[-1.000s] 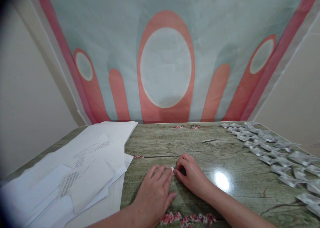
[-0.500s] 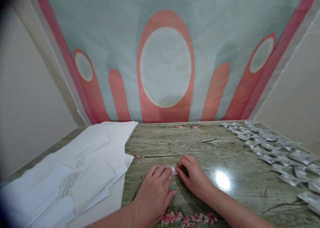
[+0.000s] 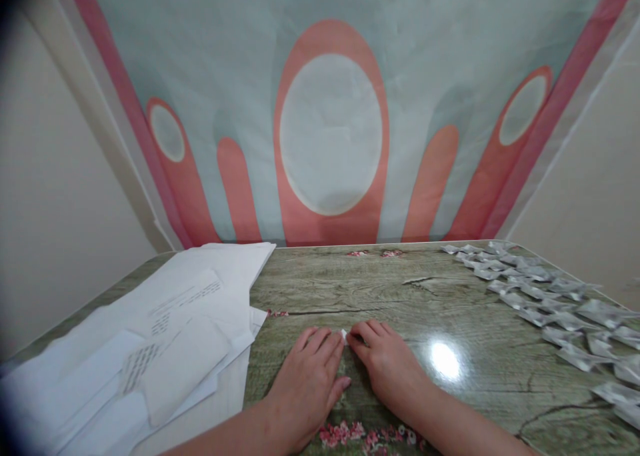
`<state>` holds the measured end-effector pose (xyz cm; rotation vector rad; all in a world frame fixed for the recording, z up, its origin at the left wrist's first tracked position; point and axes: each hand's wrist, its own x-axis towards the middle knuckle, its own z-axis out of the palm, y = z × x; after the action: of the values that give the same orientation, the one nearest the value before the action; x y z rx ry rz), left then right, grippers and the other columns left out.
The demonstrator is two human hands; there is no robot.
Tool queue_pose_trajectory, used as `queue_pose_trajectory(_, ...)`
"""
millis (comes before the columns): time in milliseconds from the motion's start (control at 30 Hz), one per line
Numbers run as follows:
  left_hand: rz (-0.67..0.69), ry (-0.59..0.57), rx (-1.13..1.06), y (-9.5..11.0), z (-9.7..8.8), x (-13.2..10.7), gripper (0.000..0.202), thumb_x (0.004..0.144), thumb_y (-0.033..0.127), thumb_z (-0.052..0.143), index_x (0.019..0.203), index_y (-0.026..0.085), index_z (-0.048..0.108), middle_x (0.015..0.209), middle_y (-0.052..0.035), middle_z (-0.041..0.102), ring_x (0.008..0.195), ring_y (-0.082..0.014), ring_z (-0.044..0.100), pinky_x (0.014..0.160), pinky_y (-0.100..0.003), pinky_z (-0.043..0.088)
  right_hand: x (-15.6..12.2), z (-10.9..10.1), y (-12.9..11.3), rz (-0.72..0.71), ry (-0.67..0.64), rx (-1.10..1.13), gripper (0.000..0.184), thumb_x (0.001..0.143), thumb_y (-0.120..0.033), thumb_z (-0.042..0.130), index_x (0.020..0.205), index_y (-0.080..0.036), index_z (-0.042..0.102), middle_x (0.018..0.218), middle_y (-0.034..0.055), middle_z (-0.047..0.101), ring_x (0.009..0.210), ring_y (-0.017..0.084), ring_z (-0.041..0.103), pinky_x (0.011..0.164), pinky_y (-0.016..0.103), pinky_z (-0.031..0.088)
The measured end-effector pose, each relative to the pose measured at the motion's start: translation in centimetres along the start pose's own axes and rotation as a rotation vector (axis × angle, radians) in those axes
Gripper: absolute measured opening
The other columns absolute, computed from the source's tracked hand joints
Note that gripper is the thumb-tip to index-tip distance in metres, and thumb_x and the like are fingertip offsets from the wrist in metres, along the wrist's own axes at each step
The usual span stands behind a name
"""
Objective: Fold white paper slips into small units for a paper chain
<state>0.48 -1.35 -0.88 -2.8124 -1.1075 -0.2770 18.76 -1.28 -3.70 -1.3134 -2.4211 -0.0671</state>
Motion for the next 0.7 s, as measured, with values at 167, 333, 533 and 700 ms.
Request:
queue_pose_trajectory(167, 0.001, 0.005, -0.002, 0.0, -0.1, 0.0, 0.048, 0.090, 0.043, 0.046, 0.123, 0.009, 0.051, 0.123, -0.0083, 0.055, 0.112, -0.0246, 0.044, 0.102, -0.041, 0.028, -0.1, -0.1, -0.2, -0.024, -0.004, -0.096, 0.033, 0.076, -0.011, 0.064, 0.108, -0.017, 0.061, 0.105, 0.0075, 0.061, 0.093, 0.022, 0.054, 0.080, 0.035, 0.045)
queue_pose_trajectory(333, -0.001, -0.005, 0.004, -0.1, -0.2, 0.1, 0.050, 0.088, 0.044, 0.048, 0.123, 0.009, 0.052, 0.122, -0.0088, 0.055, 0.111, -0.0248, 0.044, 0.102, -0.040, 0.029, -0.2, 0.0, -0.5, -0.059, 0.010, -0.164, 0.032, 0.077, -0.012, 0.064, 0.108, -0.017, 0.061, 0.106, 0.0067, 0.061, 0.092, 0.021, 0.055, 0.080, 0.035, 0.044)
queue_pose_trajectory(533, 0.010, -0.012, 0.031, -0.1, -0.2, 0.3, 0.049, 0.086, 0.045, 0.051, 0.119, 0.008, 0.055, 0.120, -0.0097, 0.056, 0.111, -0.0255, 0.044, 0.102, -0.040, 0.029, 0.3, -0.5, -1.0, -0.047, -0.065, -0.253, 0.023, 0.079, -0.016, 0.064, 0.101, -0.017, 0.063, 0.099, 0.0058, 0.062, 0.089, 0.021, 0.055, 0.076, 0.034, 0.044)
queue_pose_trajectory(700, 0.010, -0.020, 0.051, 0.0, -0.3, 0.3, 0.050, 0.086, 0.045, 0.052, 0.119, 0.008, 0.055, 0.117, -0.0101, 0.057, 0.111, -0.0258, 0.045, 0.102, -0.041, 0.030, 0.6, -1.3, -1.3, -0.034, -0.111, -0.304, 0.021, 0.080, -0.019, 0.064, 0.101, -0.018, 0.063, 0.095, 0.0043, 0.061, 0.086, 0.022, 0.055, 0.072, 0.035, 0.044)
